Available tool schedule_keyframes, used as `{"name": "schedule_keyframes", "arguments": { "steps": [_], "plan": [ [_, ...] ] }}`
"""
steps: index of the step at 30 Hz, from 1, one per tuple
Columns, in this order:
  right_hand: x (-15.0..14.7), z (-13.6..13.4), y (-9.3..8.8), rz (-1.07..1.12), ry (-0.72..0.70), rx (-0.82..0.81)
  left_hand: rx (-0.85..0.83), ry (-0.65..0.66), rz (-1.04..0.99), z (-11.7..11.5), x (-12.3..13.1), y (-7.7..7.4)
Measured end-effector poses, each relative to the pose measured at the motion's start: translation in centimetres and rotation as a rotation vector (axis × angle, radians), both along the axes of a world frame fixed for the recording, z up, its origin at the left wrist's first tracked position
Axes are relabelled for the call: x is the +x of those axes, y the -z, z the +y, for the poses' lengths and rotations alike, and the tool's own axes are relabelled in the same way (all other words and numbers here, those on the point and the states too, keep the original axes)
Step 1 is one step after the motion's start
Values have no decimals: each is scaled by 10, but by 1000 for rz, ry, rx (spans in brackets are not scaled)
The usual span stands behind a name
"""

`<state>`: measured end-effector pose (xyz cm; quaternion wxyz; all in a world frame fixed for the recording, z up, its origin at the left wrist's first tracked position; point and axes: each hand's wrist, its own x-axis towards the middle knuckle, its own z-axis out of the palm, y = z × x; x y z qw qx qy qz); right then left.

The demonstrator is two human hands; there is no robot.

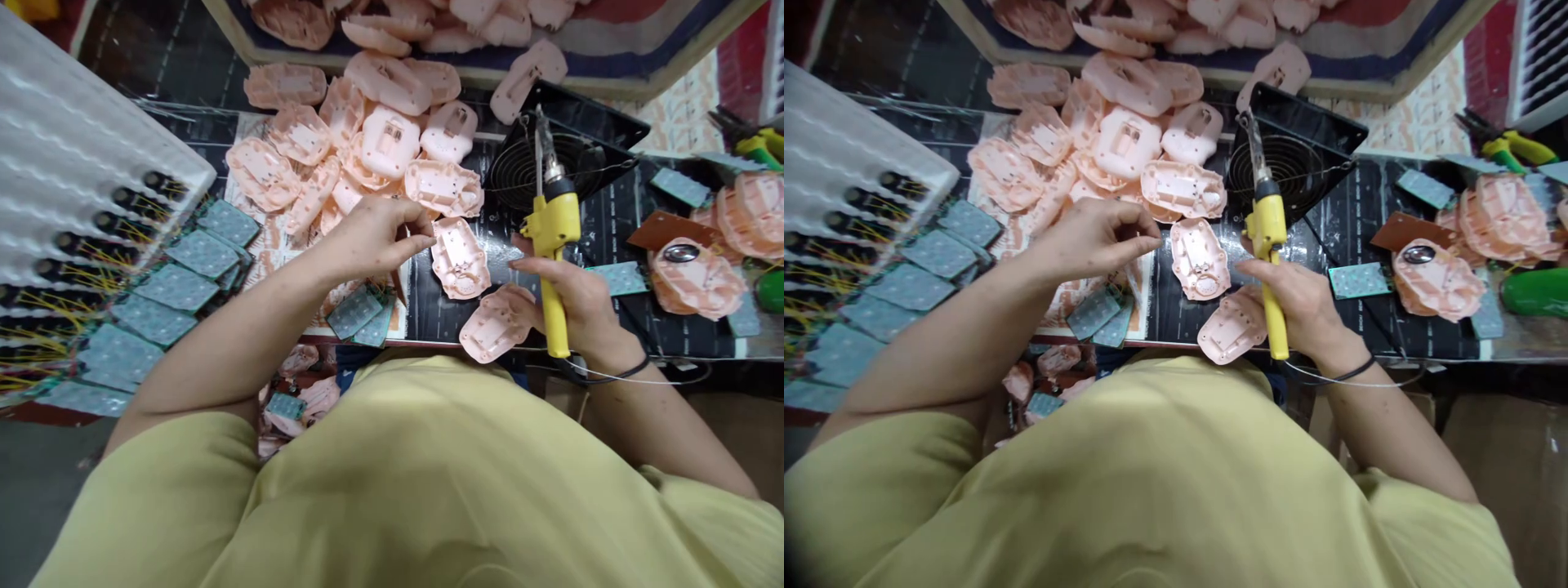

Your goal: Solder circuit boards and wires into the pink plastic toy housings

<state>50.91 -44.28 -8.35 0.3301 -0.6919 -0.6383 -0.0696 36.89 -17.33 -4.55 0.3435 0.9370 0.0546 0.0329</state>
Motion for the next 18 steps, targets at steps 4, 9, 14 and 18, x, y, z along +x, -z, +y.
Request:
{"name": "schedule_keyframes", "arguments": {
  "steps": [4,9,14,18],
  "plan": [
    [7,-25,-3,-85,-84,-127,174,108,64,-15,11,3],
    [-5,-39,-2,-84,-138,-229,314,209,114,-27,18,13],
    [-10,-38,6,-128,-88,-240,446,225,173,-29,16,8],
    [-10,-31,15,-220,38,-183,466,199,229,-29,13,3]
  ]
}}
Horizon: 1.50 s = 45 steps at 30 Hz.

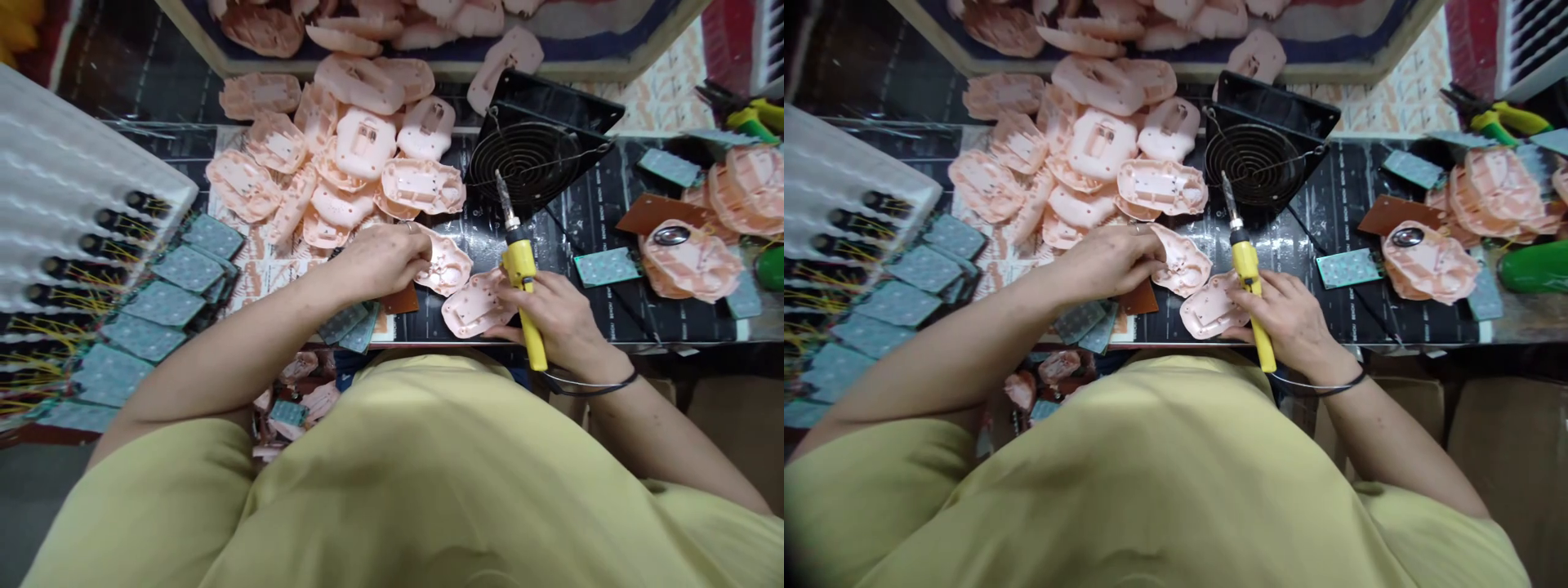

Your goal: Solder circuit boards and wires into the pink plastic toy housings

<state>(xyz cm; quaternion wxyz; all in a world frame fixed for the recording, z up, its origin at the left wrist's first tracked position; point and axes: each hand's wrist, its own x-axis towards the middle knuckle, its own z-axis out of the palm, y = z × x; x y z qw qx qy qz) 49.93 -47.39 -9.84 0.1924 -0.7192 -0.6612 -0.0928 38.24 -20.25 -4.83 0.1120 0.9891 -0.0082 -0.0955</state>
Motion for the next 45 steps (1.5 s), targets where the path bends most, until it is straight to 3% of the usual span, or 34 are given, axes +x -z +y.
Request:
{"name": "schedule_keyframes", "arguments": {
  "steps": [5,8,11,18,21,25,28,34,37,45],
  "plan": [
    [-2,6,5,-64,112,78,-228,-138,-96,13,-5,2],
    [-6,5,4,-48,104,52,-376,-278,-188,29,-7,2],
    [-12,7,-1,1,63,45,-420,-300,-205,38,-5,-1],
    [-15,22,-22,138,-16,322,-242,-176,-55,21,5,0],
    [-12,18,-30,164,-48,320,-182,-179,-21,17,8,2],
    [-4,3,-34,17,140,359,-170,-159,21,18,11,2],
    [1,-3,-31,15,255,443,-168,-186,-3,19,14,2],
    [-1,3,-13,250,142,445,-166,-193,-70,17,20,11],
    [-3,8,-7,263,103,416,-146,-195,-68,15,21,13],
    [1,20,2,388,26,527,-98,-204,-14,13,24,10]
  ]
}}
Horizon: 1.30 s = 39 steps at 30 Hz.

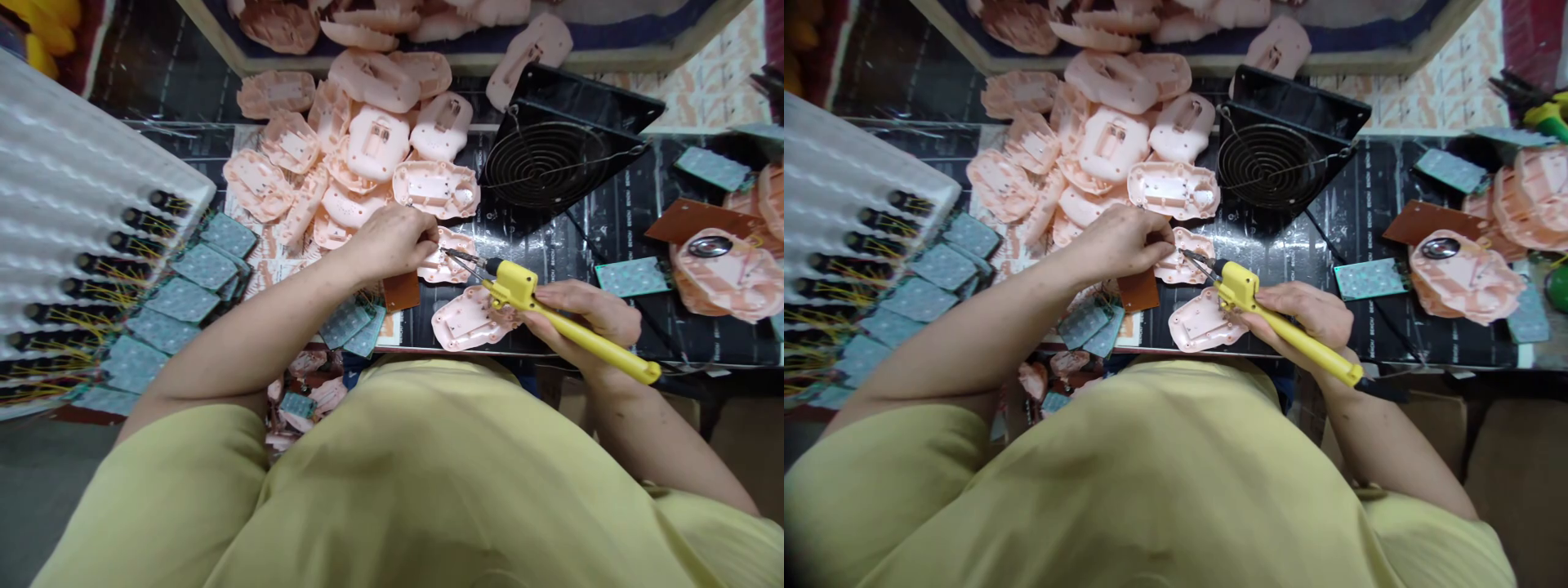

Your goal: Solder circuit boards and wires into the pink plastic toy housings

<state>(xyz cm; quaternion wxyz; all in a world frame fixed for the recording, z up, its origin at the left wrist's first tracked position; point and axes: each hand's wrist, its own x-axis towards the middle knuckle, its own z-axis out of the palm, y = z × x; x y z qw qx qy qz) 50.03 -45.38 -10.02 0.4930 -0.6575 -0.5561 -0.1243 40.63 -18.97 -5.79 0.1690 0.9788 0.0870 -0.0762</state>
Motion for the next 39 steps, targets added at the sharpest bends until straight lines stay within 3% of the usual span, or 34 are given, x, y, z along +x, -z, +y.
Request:
{"name": "schedule_keyframes", "arguments": {
  "steps": [6,11,23,28,32,39],
  "plan": [
    [4,-3,-2,-1,-63,-110,-30,0,-38,1,0,4],
    [10,-6,-3,-34,-49,-51,-17,-5,-4,0,1,1],
    [11,-7,-6,-63,-96,-91,-9,-1,-19,0,0,3],
    [12,-17,-8,-41,27,-60,-7,-3,-14,0,0,2],
    [10,-16,-9,-93,-3,-64,24,-2,21,-2,1,-1],
    [4,-21,-12,-133,86,-95,77,31,1,-3,-7,-5]
  ]
}}
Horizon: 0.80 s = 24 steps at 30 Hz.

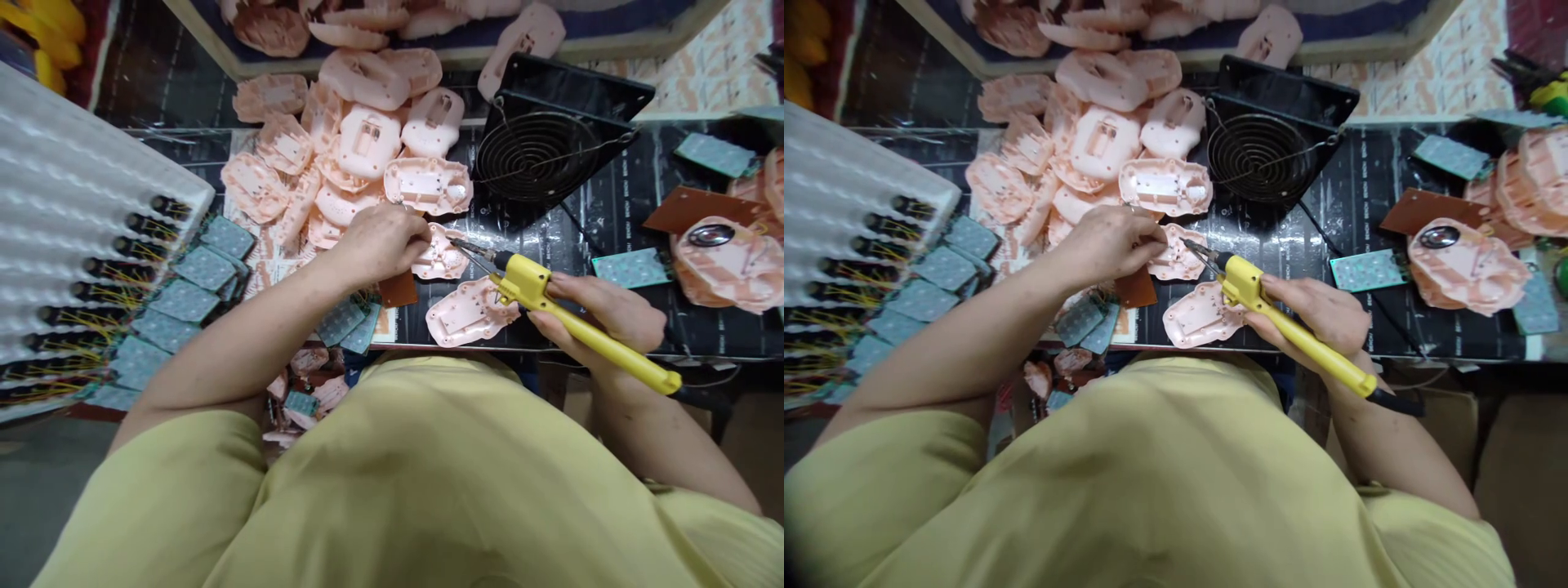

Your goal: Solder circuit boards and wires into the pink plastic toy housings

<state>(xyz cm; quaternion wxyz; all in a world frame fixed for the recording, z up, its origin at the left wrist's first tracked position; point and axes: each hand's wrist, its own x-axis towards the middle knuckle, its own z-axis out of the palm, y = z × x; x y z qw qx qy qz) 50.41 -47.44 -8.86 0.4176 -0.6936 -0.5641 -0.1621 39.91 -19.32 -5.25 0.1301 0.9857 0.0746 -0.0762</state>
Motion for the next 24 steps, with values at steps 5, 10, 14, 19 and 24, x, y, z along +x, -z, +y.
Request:
{"name": "schedule_keyframes", "arguments": {
  "steps": [5,10,14,19,24],
  "plan": [
    [-6,-1,3,154,-105,119,-99,-51,-73,3,-7,-1],
    [-10,-1,2,109,-37,-4,-58,-69,23,2,-2,-7],
    [-12,2,5,79,-71,4,42,-22,152,0,4,-12],
    [-11,10,13,134,-181,99,66,2,189,-1,8,-17],
    [-10,14,14,133,-184,95,47,-4,211,0,8,-19]
  ]
}}
